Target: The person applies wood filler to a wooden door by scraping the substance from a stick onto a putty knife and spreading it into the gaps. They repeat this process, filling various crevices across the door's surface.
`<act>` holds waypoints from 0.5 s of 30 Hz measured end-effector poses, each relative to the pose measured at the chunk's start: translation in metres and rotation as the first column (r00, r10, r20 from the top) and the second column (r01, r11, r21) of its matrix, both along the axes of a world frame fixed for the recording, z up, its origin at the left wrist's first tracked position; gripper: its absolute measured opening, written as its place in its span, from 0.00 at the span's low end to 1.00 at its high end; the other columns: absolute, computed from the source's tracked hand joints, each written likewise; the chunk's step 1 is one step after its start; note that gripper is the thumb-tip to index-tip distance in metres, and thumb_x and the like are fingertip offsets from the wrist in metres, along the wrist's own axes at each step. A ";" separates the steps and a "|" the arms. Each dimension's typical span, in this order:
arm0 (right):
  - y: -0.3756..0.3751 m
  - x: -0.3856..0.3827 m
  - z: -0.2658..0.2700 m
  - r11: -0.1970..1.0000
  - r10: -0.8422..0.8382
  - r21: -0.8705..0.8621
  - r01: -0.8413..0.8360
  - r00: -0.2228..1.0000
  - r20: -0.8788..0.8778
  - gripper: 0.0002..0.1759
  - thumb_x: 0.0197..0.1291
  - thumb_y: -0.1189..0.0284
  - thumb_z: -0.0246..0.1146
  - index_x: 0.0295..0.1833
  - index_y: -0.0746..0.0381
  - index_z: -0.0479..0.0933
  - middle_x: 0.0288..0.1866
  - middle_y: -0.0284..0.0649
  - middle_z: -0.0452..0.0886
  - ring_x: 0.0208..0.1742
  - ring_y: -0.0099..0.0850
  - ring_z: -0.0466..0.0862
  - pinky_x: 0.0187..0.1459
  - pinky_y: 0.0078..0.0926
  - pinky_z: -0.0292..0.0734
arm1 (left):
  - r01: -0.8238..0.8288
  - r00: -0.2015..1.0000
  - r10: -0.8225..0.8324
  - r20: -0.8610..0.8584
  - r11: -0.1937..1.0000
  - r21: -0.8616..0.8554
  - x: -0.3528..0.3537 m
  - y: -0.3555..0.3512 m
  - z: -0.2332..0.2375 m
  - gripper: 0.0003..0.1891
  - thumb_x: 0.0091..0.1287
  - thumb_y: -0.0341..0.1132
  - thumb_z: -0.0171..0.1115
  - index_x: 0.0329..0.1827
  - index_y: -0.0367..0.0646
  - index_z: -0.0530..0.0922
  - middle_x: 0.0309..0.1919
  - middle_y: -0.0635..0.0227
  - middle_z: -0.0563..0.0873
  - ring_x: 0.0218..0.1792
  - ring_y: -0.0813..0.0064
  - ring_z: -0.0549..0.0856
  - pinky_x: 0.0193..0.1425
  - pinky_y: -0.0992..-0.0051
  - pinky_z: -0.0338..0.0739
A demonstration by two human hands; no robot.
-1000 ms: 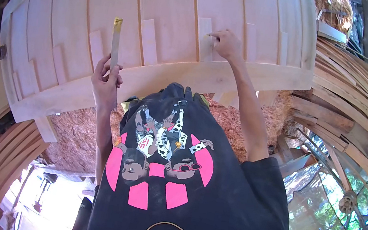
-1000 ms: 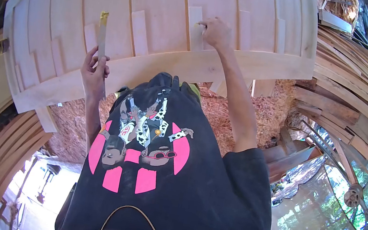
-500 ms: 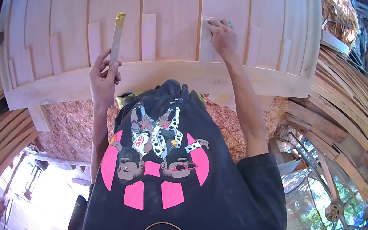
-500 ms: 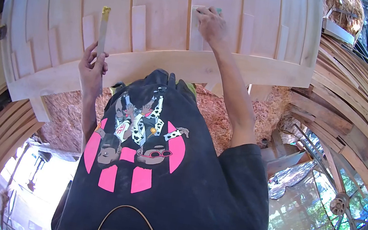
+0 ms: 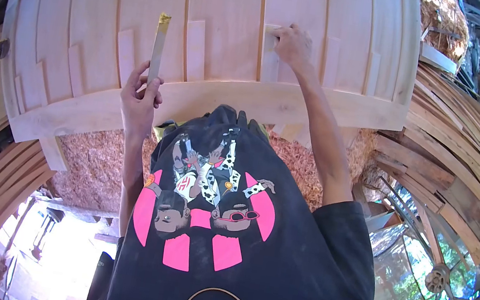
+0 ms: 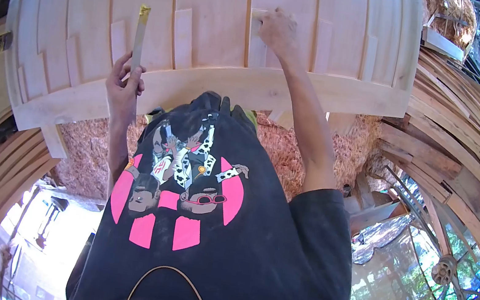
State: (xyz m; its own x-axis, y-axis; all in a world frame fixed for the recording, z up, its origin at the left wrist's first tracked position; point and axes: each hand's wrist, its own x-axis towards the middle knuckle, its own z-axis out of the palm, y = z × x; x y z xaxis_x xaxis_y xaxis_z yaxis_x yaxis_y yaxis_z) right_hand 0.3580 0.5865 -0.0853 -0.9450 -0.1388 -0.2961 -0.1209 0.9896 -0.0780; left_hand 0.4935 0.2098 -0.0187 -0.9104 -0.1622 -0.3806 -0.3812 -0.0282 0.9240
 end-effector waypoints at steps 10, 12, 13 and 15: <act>0.009 0.026 -0.021 0.988 0.129 -0.034 -0.151 0.927 -0.353 0.19 0.63 0.74 0.62 0.55 0.44 0.91 0.57 0.23 0.91 0.61 0.33 0.83 0.62 0.46 0.78 | -0.003 0.999 0.004 0.042 1.000 -0.028 0.004 0.002 0.002 0.22 0.76 0.27 0.63 0.73 0.40 0.78 0.38 0.68 0.87 0.26 0.87 0.80 0.29 0.83 0.75; 0.007 0.015 0.003 0.998 0.062 0.001 -0.063 0.990 -0.129 0.20 0.64 0.73 0.62 0.56 0.44 0.91 0.56 0.25 0.91 0.60 0.34 0.84 0.62 0.44 0.80 | -0.001 0.999 0.002 0.036 0.999 -0.033 0.001 0.002 0.004 0.22 0.77 0.28 0.63 0.73 0.40 0.78 0.38 0.68 0.87 0.26 0.87 0.80 0.29 0.83 0.75; 0.010 0.009 0.002 0.998 0.061 0.001 -0.061 0.988 -0.139 0.20 0.64 0.73 0.62 0.56 0.44 0.91 0.56 0.25 0.91 0.60 0.34 0.84 0.62 0.44 0.80 | 0.002 1.000 -0.001 0.021 1.000 -0.022 0.002 0.002 0.001 0.22 0.77 0.28 0.63 0.73 0.40 0.77 0.38 0.68 0.87 0.26 0.87 0.80 0.29 0.83 0.75; 0.019 -0.005 -0.009 0.991 -0.106 -0.098 0.096 0.990 -0.095 0.21 0.64 0.73 0.57 0.53 0.44 0.92 0.57 0.28 0.91 0.60 0.37 0.84 0.58 0.49 0.79 | 0.004 1.000 -0.004 0.004 1.000 -0.011 0.000 0.002 -0.001 0.22 0.77 0.28 0.63 0.73 0.40 0.77 0.38 0.68 0.87 0.26 0.87 0.80 0.29 0.83 0.74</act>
State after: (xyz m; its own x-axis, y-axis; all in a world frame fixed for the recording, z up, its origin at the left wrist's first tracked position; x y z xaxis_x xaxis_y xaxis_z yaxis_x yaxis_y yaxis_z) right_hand 0.3530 0.6056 -0.0939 -0.9798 -0.0634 -0.1896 -0.0324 0.9862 -0.1623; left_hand 0.4939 0.2115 -0.0198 -0.9096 -0.1629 -0.3821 -0.3847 -0.0166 0.9229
